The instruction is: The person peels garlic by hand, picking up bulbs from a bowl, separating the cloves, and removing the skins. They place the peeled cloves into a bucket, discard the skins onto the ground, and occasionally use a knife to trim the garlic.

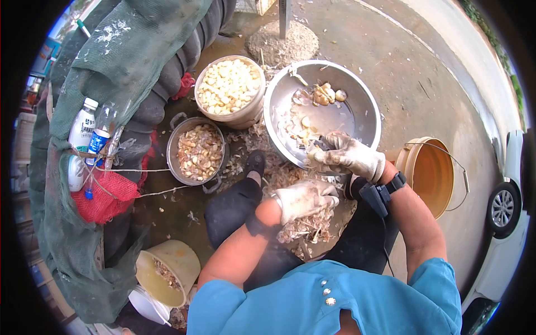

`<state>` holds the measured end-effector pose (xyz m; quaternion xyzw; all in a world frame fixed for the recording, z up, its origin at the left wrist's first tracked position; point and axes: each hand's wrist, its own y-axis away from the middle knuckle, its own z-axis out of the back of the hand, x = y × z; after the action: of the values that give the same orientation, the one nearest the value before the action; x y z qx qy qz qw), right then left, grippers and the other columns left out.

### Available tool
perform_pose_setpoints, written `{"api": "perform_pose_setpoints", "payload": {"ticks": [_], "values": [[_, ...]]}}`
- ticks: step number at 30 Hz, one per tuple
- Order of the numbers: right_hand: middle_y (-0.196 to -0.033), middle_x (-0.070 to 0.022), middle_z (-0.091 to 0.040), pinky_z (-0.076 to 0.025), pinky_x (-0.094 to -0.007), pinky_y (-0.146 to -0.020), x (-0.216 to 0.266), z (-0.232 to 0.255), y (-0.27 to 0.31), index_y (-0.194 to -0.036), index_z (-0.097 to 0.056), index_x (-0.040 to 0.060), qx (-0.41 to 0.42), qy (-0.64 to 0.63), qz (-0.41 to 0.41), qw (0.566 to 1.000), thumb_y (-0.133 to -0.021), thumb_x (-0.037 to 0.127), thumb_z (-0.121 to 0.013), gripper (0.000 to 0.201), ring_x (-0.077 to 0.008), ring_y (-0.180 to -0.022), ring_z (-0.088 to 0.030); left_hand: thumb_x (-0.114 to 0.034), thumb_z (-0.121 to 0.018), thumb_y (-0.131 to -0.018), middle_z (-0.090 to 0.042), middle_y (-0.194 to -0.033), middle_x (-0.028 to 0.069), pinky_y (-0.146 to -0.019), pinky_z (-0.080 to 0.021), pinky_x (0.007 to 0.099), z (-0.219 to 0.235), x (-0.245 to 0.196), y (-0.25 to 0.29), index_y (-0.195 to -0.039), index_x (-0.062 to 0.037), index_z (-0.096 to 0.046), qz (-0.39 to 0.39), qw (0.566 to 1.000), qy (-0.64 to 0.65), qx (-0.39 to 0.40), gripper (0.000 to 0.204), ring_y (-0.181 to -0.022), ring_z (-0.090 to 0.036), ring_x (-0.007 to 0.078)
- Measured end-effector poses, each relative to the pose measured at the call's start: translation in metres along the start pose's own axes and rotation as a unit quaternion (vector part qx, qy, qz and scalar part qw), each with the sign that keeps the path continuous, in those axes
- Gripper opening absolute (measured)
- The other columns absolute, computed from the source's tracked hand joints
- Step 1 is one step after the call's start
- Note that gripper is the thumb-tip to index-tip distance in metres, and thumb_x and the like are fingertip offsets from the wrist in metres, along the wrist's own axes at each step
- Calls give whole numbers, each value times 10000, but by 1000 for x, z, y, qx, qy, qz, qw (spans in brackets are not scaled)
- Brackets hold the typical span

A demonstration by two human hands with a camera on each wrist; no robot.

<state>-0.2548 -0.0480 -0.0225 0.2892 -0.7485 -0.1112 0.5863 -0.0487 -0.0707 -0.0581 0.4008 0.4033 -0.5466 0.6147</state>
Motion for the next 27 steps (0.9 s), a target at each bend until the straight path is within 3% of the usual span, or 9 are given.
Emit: {"api": "perform_pose_setpoints", "payload": {"ticks": [3, 5, 7, 8, 11, 13, 15, 19, 27], "values": [[-1059, 21, -654, -473, -203, -688, 11, -15, 21, -1330, -536, 49, -26, -2, 30, 999, -881, 234, -730, 523, -23, -857, -571, -131, -532, -963, -588, -885, 127, -710, -488, 392, 10, -1, 21, -1089, -72, -598, -164, 965, -129, -162, 154, -832, -605, 333], [-1025, 39, -644, -418, -180, -627, 13, -27, 34, -1324, -550, 58, -33, 21, 32, 999, -878, 262, -729, 523, -11, -773, -522, -154, -516, -987, -609, -873, 94, -712, -489, 366, 7, -13, 35, -1087, -55, -593, -88, 969, -154, -174, 161, -811, -619, 274], [-912, 58, -607, -347, -171, -564, 2, -34, 38, -1250, -590, 64, -35, 26, 41, 998, -876, 285, -724, 455, -3, -681, -456, -187, -521, -999, -631, -911, 54, -746, -500, 331, 2, -38, 40, -1081, -30, -590, 218, 903, 153, -339, 190, -846, -626, 198], [-855, 67, -579, -332, -176, -545, -3, -36, 40, -1197, -606, 68, -30, 41, 46, 998, -878, 288, -722, 405, -1, -654, -441, -260, -525, -1010, -647, -1005, 61, -847, -490, 292, -2, -51, 40, -1150, -5, -585, 207, 840, 308, -395, 298, -958, -610, 148], [-976, 67, -612, -373, -165, -630, 3, -53, 57, -1277, -569, 54, -17, 52, -4, 998, -906, 206, -685, 417, 5, -771, -475, -277, -522, -1012, -640, -1110, 97, -941, -456, 276, -13, -73, 40, -1247, -6, -566, 84, 870, 191, -448, 362, -1063, -590, 151], [-970, 60, -616, -392, -165, -626, 0, -61, 63, -1253, -579, 49, -26, 84, -11, 996, -909, 200, -684, 390, -3, -767, -500, -275, -533, -1008, -618, -1191, 106, -985, -428, 279, -21, -56, 48, -1312, 1, -534, 10, 908, -13, -418, 411, -1120, -563, 144], [-795, 59, -574, -390, -207, -552, -20, -69, 60, -1110, -638, 49, -34, 22, 55, 998, -904, 243, -706, 290, -14, -657, -478, -264, -540, -1004, -620, -1187, 91, -983, -430, 282, -28, -61, 50, -1310, 19, -532, 34, 888, 204, -411, 417, -1108, -569, 146], [-1060, -7, -653, -490, -247, -781, -26, -84, 72, -1216, -618, 11, -14, -25, 77, 997, -897, 200, -720, 384, -60, -898, -562, -214, -509, -1014, -639, -1138, 75, -954, -444, 277, -34, -80, 62, -1248, 33, -546, 10, 867, 327, -375, 342, -1049, -584, 128], [-940, 6, -631, -461, -220, -663, -29, -105, 102, -1191, -616, 17, -102, 211, 87, 968, -912, 306, -705, 411, -31, -781, -517, -167, -468, -1024, -635, -1113, 77, -916, -476, 260, -62, -92, 83, -1206, 5, -555, 48, 853, 353, -381, 265, -1012, -609, 138]]}}
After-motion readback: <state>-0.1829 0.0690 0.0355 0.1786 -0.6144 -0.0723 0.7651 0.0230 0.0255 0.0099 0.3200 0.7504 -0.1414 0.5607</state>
